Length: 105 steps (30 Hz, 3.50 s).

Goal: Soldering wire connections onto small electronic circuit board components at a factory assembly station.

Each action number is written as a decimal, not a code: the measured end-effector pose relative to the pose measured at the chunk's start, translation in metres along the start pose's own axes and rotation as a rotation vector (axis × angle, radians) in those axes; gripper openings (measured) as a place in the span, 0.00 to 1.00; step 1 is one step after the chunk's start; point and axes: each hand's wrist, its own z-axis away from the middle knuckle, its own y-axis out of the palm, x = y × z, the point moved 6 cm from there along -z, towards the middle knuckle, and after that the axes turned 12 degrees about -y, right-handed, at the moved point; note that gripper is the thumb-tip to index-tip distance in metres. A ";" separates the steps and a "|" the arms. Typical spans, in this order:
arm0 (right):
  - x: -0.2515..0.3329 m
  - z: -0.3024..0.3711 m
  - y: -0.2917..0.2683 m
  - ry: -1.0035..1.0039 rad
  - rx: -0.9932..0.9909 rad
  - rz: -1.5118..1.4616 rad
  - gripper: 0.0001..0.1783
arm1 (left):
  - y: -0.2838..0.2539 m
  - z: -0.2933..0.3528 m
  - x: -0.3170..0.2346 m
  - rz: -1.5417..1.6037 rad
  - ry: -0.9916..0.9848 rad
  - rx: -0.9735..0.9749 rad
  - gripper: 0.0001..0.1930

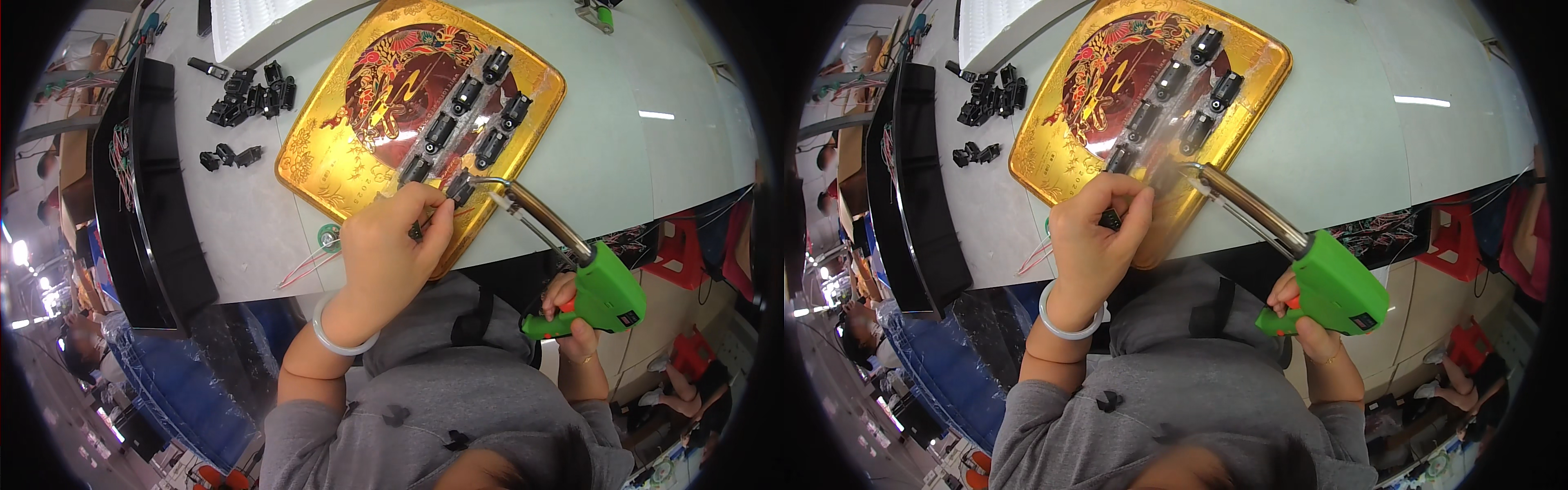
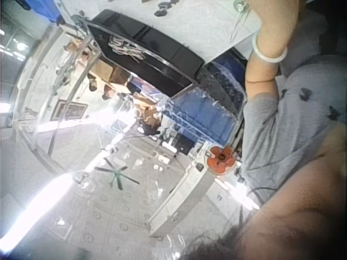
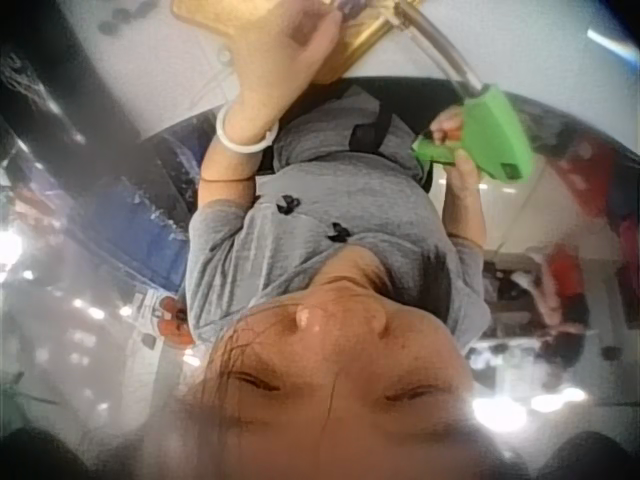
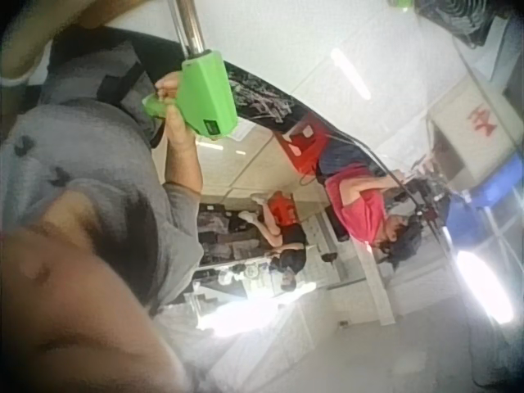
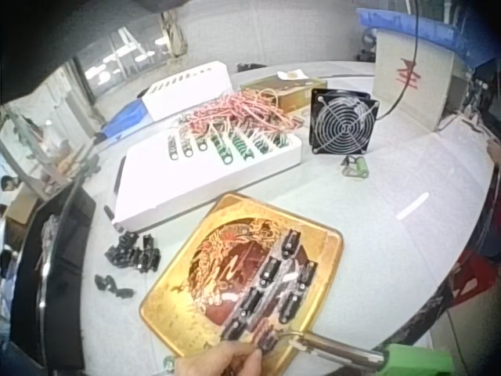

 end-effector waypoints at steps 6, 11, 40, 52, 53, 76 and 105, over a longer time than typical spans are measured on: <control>0.002 0.002 -0.011 -0.084 -0.036 -0.111 0.30 | -0.002 -0.001 0.003 0.002 -0.001 0.006 0.04; 0.002 0.002 -0.013 -0.079 -0.036 -0.110 0.31 | -0.001 -0.002 0.002 0.000 0.005 0.005 0.04; 0.001 0.003 -0.024 -0.041 -0.083 -0.357 0.43 | -0.002 0.001 -0.010 -0.018 0.160 0.292 0.06; 0.009 -0.001 -0.022 -0.078 -0.063 -0.260 0.45 | -0.008 0.002 -0.006 0.095 0.071 0.224 0.05; 0.008 -0.002 -0.022 -0.079 -0.058 -0.266 0.45 | -0.008 0.000 -0.005 0.093 0.070 0.224 0.05; 0.009 -0.001 -0.018 -0.075 -0.005 -0.228 0.42 | -0.013 0.021 -0.015 -0.237 0.444 -0.097 0.08; 0.010 -0.005 -0.006 0.002 -0.032 -0.042 0.37 | -0.012 0.020 -0.013 -0.341 0.338 -0.291 0.06</control>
